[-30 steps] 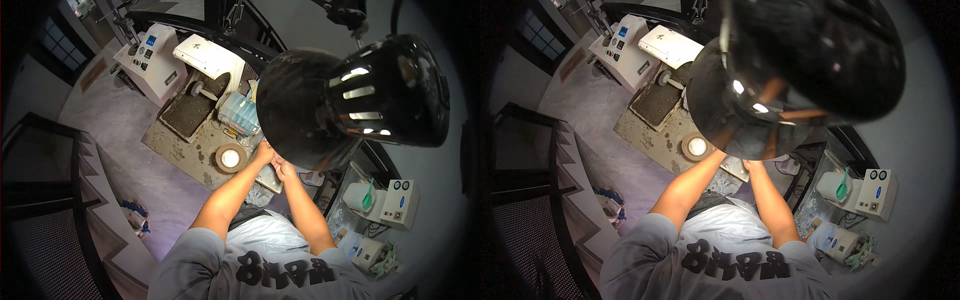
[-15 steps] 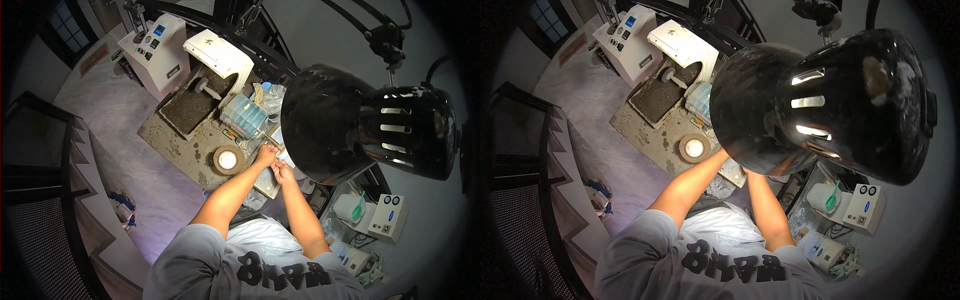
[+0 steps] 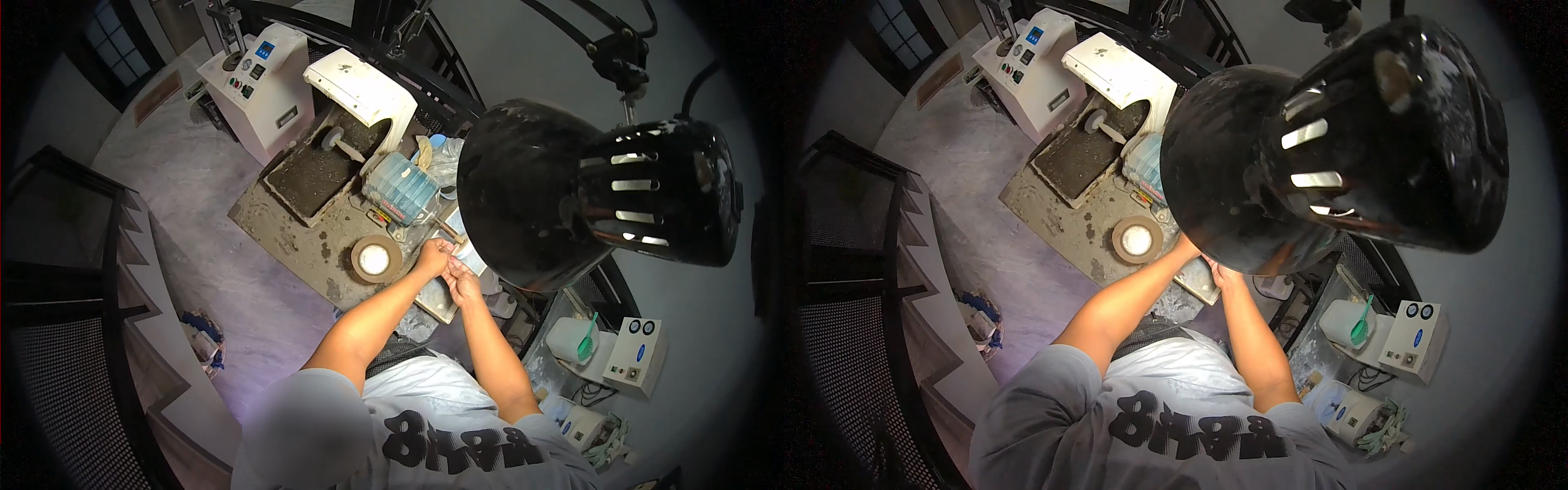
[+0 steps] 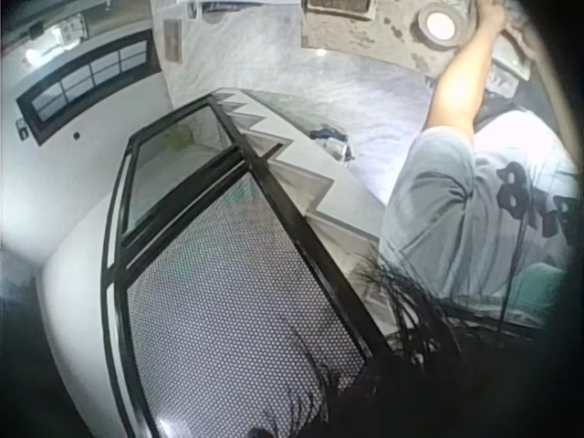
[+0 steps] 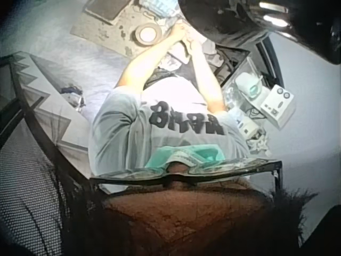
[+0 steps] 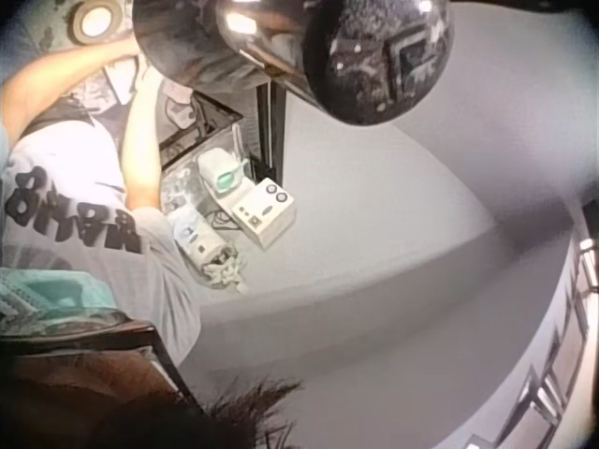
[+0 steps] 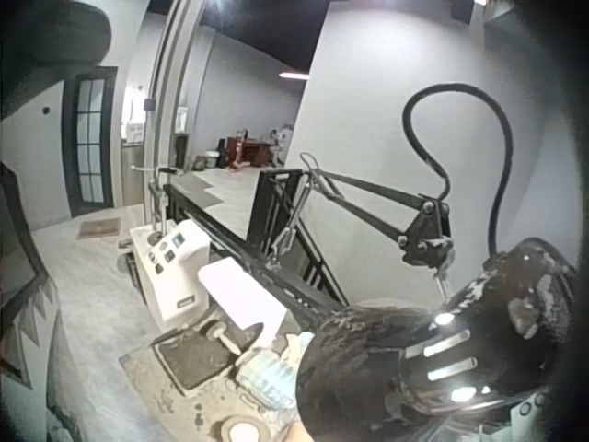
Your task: The person holds a dental prosthesis against a rotating polishing wheel at a laboratory bench, moving the prosthesis to reach different sides, then uses a brush to clean the surface.
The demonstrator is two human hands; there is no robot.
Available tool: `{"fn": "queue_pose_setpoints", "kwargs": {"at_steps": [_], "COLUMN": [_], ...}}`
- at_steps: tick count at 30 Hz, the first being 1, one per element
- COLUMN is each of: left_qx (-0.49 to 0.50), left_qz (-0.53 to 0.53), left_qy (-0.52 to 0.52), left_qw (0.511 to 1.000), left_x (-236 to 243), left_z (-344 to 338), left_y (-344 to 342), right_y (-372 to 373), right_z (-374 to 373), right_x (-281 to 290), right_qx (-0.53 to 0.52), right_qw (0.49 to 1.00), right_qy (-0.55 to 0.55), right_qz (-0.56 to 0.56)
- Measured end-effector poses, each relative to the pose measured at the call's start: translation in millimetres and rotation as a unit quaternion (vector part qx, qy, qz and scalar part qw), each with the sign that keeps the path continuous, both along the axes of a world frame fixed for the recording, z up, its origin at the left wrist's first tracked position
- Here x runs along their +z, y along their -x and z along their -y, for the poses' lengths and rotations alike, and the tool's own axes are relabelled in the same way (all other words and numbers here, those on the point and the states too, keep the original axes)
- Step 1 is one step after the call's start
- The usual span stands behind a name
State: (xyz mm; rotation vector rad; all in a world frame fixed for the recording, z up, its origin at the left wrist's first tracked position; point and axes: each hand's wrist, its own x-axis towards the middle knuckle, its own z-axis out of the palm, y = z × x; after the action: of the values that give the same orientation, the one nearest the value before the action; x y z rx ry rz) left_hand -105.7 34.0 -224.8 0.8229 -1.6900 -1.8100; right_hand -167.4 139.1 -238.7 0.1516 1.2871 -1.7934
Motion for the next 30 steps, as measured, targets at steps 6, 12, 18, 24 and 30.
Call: {"fn": "queue_pose_setpoints", "kwargs": {"at_steps": [6, 12, 18, 24, 30], "left_qx": [-0.009, -0.012, -0.05, -0.054, -0.06], "left_qz": [-0.009, -0.036, -0.054, -0.092, -0.115], "left_qy": [0.006, 0.035, 0.018, -0.228, -0.194], "left_qw": [1.0, 0.999, 0.997, 0.968, 0.972], "left_x": [-2, -4, 6, -77, -53], "left_z": [0, 2, -13, -1, -7], "left_y": [-7, -17, -6, 4, 2], "right_y": [-6, -9, 13, -19, -7], "right_z": [-6, -6, -34, 5, -7], "right_x": [-10, -24, -71, 7, -19], "right_qx": [0.01, -0.003, -0.05, 0.051, 0.0], "right_qw": [0.998, 0.996, 0.967, 0.972, 0.979], "right_qy": [-0.012, -0.027, -0.104, -0.122, -0.098], "right_qz": [-0.053, -0.085, -0.226, -0.195, -0.178]}}
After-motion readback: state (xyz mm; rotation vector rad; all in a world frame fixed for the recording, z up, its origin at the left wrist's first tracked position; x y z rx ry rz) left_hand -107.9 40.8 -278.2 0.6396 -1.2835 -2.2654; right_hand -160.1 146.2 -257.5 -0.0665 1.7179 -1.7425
